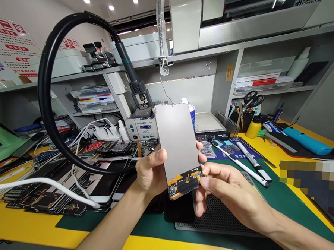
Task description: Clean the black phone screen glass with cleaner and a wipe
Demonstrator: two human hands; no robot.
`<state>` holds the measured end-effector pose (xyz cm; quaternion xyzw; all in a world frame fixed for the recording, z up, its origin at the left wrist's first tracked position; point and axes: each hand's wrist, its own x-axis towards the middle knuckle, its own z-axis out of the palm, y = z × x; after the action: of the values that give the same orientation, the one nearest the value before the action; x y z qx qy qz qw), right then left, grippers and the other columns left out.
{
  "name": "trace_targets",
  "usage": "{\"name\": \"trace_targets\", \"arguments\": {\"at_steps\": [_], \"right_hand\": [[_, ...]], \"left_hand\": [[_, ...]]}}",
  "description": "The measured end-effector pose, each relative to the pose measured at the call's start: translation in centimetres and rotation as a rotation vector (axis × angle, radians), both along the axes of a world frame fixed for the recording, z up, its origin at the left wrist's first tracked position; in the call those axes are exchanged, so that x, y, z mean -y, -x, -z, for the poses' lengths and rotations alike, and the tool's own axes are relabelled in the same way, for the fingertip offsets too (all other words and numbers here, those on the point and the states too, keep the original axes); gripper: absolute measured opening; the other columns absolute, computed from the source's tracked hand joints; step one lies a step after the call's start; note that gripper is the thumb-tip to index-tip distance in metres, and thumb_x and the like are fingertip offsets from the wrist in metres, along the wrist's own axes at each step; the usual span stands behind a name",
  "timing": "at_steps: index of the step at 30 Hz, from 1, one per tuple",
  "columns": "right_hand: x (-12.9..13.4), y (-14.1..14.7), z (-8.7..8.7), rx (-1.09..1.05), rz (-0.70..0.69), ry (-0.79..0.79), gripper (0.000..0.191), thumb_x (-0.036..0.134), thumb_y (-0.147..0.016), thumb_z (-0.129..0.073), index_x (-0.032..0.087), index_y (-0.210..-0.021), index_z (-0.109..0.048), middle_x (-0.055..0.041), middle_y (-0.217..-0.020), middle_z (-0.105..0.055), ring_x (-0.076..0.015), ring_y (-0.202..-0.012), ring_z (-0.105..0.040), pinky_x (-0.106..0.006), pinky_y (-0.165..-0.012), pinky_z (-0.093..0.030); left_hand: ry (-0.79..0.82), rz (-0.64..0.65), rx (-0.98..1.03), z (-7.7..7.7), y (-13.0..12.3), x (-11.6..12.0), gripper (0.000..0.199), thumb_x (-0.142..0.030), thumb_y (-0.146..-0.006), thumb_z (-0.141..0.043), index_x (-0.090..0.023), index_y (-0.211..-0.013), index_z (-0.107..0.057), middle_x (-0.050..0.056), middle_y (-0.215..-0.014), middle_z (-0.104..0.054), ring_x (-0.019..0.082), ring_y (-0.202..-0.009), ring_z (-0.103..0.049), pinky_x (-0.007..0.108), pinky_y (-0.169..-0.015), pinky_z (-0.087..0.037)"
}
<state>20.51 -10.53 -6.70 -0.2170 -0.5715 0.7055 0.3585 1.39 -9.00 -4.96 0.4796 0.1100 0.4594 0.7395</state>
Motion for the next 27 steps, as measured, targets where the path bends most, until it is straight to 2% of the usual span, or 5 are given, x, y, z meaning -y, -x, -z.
{"name": "trace_targets", "arguments": {"at_steps": [10, 18, 27], "right_hand": [[-0.17, 0.21, 0.35, 0.005, 0.038, 0.008, 0.024, 0.035, -0.095, -0.053, 0.017, -0.079, -0.055, -0.0037, -0.066, -0.063, -0.018, -0.059, -0.064, -0.031, -0.06, -0.047], [0.0, -0.11, 0.19, -0.02, 0.012, 0.004, 0.022, 0.034, -0.094, -0.056, 0.016, -0.081, -0.056, -0.0046, -0.069, -0.064, -0.0179, -0.059, -0.064, -0.032, -0.063, -0.047], [-0.03, 0.11, 0.21, -0.044, 0.012, 0.031, 0.024, 0.035, -0.093, -0.057, 0.016, -0.079, -0.056, -0.0049, -0.07, -0.064, -0.0168, -0.058, -0.063, -0.032, -0.06, -0.047]], "left_hand": [[-0.084, -0.094, -0.001, -0.47, -0.25, 0.29, 0.058, -0.044, -0.078, -0.065, -0.009, -0.124, -0.062, 0.015, -0.114, -0.065, 0.03, -0.105, -0.06, 0.043, -0.091, -0.053], [-0.061, -0.059, 0.021, -0.27, -0.32, 0.14, 0.057, -0.048, -0.078, -0.063, -0.01, -0.121, -0.064, 0.015, -0.108, -0.067, 0.029, -0.099, -0.063, 0.04, -0.089, -0.052], [-0.075, -0.068, 0.015, -0.11, -0.25, 0.12, 0.059, -0.05, -0.077, -0.062, -0.012, -0.122, -0.063, 0.015, -0.109, -0.067, 0.031, -0.099, -0.064, 0.042, -0.087, -0.053]]}}
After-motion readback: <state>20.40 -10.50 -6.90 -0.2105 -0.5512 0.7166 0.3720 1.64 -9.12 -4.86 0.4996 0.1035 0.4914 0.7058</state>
